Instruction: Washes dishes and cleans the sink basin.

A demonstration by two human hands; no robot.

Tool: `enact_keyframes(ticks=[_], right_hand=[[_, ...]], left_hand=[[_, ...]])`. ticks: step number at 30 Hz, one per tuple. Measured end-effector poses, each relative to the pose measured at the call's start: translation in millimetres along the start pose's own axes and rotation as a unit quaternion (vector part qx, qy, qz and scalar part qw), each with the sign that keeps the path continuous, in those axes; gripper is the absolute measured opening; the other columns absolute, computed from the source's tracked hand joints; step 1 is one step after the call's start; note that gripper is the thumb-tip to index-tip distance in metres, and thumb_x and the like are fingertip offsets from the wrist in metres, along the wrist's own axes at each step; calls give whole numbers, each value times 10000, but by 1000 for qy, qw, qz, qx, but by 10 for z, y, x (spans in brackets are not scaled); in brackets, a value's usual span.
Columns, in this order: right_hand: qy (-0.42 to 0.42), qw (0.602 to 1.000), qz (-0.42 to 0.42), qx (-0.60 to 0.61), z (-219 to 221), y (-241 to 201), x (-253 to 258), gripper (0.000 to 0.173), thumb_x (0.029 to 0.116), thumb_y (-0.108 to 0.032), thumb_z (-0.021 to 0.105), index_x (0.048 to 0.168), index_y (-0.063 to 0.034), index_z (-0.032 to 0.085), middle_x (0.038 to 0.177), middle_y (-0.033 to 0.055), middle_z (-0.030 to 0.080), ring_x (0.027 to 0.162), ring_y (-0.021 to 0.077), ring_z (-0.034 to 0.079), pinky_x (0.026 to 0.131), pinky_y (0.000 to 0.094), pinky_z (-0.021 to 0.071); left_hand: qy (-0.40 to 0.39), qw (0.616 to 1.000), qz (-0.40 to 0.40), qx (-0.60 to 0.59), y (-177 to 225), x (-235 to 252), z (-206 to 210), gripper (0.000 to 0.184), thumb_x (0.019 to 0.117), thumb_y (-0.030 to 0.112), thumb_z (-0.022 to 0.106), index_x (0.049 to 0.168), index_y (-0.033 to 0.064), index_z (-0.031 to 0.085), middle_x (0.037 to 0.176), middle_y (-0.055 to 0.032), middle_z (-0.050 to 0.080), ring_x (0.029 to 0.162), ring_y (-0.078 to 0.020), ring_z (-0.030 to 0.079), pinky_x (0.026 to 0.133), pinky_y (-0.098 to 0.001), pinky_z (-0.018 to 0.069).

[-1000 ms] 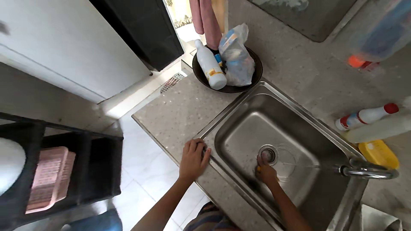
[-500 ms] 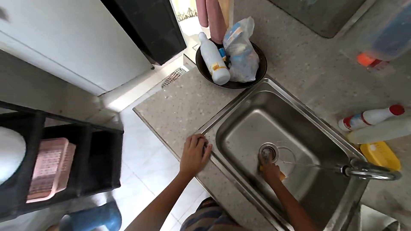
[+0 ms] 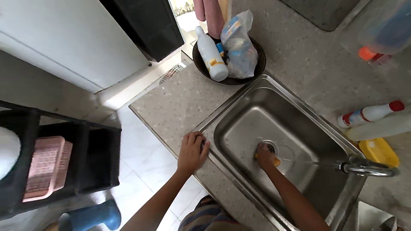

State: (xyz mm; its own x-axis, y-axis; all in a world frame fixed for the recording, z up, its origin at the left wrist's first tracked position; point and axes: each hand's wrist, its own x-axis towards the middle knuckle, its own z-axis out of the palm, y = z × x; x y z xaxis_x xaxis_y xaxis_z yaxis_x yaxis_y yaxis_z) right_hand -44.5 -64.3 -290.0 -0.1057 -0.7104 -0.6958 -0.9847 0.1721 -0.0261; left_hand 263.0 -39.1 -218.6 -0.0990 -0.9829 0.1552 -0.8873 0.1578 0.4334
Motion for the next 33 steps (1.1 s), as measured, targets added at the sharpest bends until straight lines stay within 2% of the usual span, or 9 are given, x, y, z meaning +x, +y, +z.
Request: enact_keyframes(ticks=[3,6,9,12,15,20,25,28,33], right_hand=[[-24,1000,-14,1,-33,-24,-255,632,1014,-140,562,1580,-36,301,1492,276,479,1268,487,561,1040,619,461],[-72,997,-1,-31,70,122,-543,511,1039,-114,477,1525,18,389,1483,283,490,1361,467,488,1124,590,387],[-171,983,31,-65,101,541,-690,470,988,-173,601,1419,8,555,1500,257,491,1381,448,472,1089,641,402],[-165,964,107,179,4,1124,-653,528,1011,-421,613,1304,18,603,1209,202,661,1072,309,660,935,493,533],[-74,841,97,527,-98,1462,-650,450,1090,-381,468,1324,-1,521,972,107,654,791,181,655,719,357,574],[65,551,10,832,-411,1450,-755,476,1095,-429,241,1211,-60,518,1012,132,709,893,250,723,728,404,624],[66,364,-114,922,-423,1402,-820,644,1064,-578,185,1322,-108,542,1210,152,701,1097,319,705,840,490,621],[86,320,-143,933,-402,1373,-955,647,1032,-656,245,1296,-171,582,1216,129,712,1072,325,719,808,519,628],[99,396,-38,912,-596,1272,-1110,692,1043,-658,159,1029,-105,575,793,50,666,606,152,655,527,305,583]], left_hand=[[-3,1000,-3,-8,-2,3,-6,485,1033,386,411,1068,-5,696,1297,-213,610,1270,-439,529,1052,-580,428],[-10,1000,-9,-18,1,6,-19,490,1031,390,411,1073,-5,697,1308,-215,606,1273,-441,529,1049,-587,428],[-6,1000,-9,-18,0,2,-9,500,1035,403,403,1078,4,701,1312,-203,610,1276,-434,531,1058,-572,428],[5,1000,0,-16,-9,-3,2,505,1034,399,399,1070,-5,701,1301,-211,617,1271,-441,535,1060,-570,428],[4,1000,4,-16,-15,-4,-3,514,1036,403,395,1088,-12,694,1307,-214,611,1270,-442,533,1065,-569,421],[1,1000,-6,-24,-8,-1,-11,489,1036,386,422,1130,-23,672,1337,-234,583,1276,-444,533,1063,-571,429],[40,999,2,-27,-26,-18,21,536,1027,425,408,1189,-26,648,1373,-243,560,1287,-440,531,1076,-579,415],[47,999,-4,-21,-36,-7,39,588,1031,449,382,1279,-26,625,1484,-240,501,1384,-442,466,1127,-600,356],[31,999,-8,-33,-16,5,-2,589,1034,445,405,1355,-10,595,1559,-219,442,1456,-446,386,1157,-630,312]])
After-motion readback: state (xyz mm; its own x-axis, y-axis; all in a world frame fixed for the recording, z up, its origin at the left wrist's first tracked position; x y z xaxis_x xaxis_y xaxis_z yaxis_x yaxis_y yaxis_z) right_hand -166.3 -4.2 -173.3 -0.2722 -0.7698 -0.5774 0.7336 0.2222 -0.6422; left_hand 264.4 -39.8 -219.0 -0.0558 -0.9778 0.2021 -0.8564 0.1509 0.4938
